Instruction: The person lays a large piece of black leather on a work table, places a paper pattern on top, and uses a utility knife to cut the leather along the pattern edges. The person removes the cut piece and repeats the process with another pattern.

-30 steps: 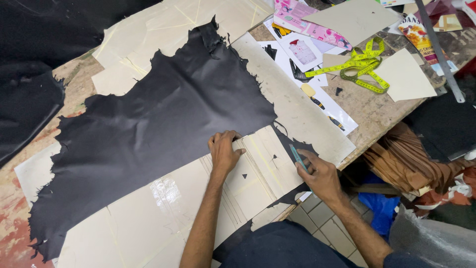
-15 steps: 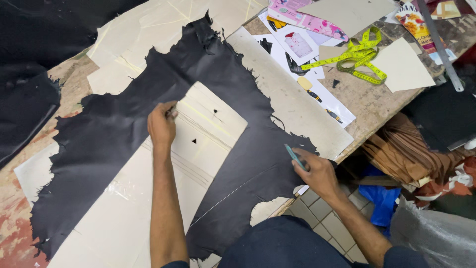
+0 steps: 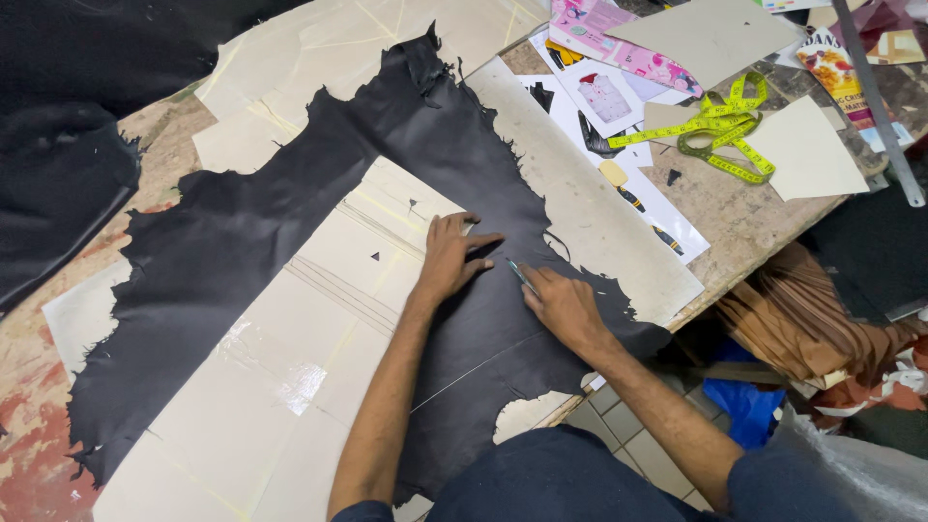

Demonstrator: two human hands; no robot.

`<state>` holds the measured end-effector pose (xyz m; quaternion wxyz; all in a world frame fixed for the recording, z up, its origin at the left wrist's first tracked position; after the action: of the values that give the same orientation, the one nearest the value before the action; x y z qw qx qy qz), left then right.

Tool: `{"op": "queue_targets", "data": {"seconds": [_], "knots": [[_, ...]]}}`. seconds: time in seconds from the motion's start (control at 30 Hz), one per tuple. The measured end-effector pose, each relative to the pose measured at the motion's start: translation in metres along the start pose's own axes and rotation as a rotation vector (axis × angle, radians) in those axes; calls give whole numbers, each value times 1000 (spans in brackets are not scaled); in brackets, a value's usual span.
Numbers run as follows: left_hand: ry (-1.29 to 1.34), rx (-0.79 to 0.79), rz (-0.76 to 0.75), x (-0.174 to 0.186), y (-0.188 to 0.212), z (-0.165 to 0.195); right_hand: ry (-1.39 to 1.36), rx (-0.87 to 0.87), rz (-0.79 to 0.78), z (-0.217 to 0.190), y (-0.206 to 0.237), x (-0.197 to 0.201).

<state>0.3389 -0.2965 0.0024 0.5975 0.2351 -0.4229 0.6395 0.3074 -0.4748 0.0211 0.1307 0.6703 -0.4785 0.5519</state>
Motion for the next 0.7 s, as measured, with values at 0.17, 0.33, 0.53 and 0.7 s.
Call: {"op": "queue_targets", "data": {"seconds": [0.17,0.33,0.53,0.7], "knots": [[8,-8,-51,-5,-8,-2,-22,22,-15,-2,-10,-13],[27,-26,-58,-11,-9,-4,11,32,-50,-1,-13,-21],[9,-27,-31,-12,-11,-2,40,5,-91,0,-19,-28],[6,-4,18,-10,-8,-1,30,-15,-99,1,-21,-29]]}}
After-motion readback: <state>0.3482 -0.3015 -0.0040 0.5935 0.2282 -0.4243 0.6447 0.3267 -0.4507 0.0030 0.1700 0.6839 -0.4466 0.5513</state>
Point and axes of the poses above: each hand's wrist, its own y-axis away from the middle knuckle, its own x-axis out of the back of the hand, z = x × y, the point moved 8 cm from there along -y, towards the middle knuckle, and after that the axes turned 4 degrees about z, right-handed, at the moved point
